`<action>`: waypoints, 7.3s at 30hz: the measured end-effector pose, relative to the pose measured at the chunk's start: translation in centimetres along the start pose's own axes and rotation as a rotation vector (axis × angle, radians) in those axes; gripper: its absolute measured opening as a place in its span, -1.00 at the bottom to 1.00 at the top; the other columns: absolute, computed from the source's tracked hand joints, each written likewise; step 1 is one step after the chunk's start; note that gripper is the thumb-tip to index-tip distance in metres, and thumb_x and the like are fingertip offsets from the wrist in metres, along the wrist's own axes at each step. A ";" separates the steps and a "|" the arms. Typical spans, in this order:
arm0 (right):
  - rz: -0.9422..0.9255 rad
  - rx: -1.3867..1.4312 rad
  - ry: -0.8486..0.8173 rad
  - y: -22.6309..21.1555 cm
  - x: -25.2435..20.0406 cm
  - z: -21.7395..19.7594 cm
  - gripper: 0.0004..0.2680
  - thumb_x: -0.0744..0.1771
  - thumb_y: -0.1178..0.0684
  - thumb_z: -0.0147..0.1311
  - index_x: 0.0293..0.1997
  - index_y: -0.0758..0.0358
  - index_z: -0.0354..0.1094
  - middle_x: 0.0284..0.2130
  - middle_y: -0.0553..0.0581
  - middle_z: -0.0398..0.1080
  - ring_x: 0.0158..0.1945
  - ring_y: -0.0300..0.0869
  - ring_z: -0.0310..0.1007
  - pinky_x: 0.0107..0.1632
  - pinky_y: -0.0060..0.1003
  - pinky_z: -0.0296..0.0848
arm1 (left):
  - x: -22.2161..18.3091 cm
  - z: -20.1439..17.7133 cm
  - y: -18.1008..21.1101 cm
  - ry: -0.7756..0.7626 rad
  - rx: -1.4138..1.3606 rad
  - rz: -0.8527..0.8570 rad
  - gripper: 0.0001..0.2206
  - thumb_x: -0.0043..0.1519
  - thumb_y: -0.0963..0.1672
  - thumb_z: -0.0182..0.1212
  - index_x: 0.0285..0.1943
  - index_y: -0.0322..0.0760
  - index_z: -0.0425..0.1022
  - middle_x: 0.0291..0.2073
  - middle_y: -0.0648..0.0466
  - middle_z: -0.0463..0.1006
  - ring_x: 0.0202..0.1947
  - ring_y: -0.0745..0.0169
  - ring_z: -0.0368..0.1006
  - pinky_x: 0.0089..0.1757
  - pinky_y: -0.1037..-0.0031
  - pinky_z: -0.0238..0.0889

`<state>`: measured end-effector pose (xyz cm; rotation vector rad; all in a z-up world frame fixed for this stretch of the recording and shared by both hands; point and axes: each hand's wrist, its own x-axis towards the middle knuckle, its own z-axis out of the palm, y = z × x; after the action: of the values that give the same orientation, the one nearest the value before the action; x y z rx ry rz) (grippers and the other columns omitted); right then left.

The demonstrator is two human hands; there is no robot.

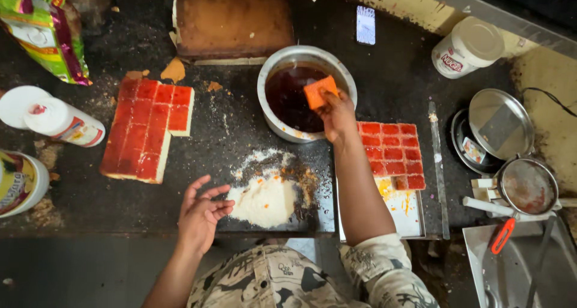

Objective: The person dips pieces of cake into a bowl of dark liquid and then places them into a tray.

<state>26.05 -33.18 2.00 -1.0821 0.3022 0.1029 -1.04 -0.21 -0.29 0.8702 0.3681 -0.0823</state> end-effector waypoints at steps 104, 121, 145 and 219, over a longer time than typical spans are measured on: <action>-0.634 -0.770 0.948 10.4 -19.0 -23.5 -0.37 0.27 0.30 0.34 0.40 0.32 -0.15 0.21 0.46 0.24 0.19 0.12 0.40 0.18 -0.08 0.44 | 4.7 6.4 -2.3 -0.312 0.102 -0.358 -0.40 0.13 -0.31 -0.09 0.43 -0.20 0.11 0.09 -0.31 0.48 -0.21 -0.04 0.53 -0.13 0.30 0.45; -0.537 -0.722 0.933 7.9 -17.2 -21.6 -0.47 0.29 0.34 0.16 0.40 0.33 -0.07 0.14 0.34 0.38 0.11 -0.01 0.54 0.12 -0.24 0.51 | 3.1 5.8 -2.4 -0.223 0.107 -0.328 -0.39 0.11 -0.30 -0.10 0.44 -0.24 0.08 0.10 -0.36 0.46 -0.21 -0.04 0.55 -0.12 0.25 0.45; -0.483 -1.293 -0.195 23.5 -6.1 23.8 -0.22 0.21 -0.03 0.33 0.54 0.24 -0.21 0.20 0.34 0.36 0.14 0.25 0.42 0.20 0.03 0.39 | -0.8 -15.5 6.6 0.009 -0.252 -0.044 -0.44 0.15 -0.32 -0.01 0.41 -0.31 0.16 0.12 -0.34 0.45 -0.04 -0.14 0.54 -0.01 0.19 0.44; 0.080 -0.116 -0.151 -0.9 -0.3 1.2 -0.69 0.33 0.29 0.00 0.23 0.30 0.25 -0.05 0.24 0.45 -0.09 -0.01 0.49 -0.07 -0.12 0.53 | 1.8 -3.2 2.9 -0.067 -0.175 -0.025 -0.47 0.18 -0.29 -0.08 0.41 -0.27 0.16 0.13 -0.35 0.45 -0.03 -0.15 0.52 -0.01 0.18 0.42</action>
<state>26.20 -32.52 3.39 -1.1701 0.2047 0.2750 0.36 4.22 -0.61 0.6887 0.3182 -0.1008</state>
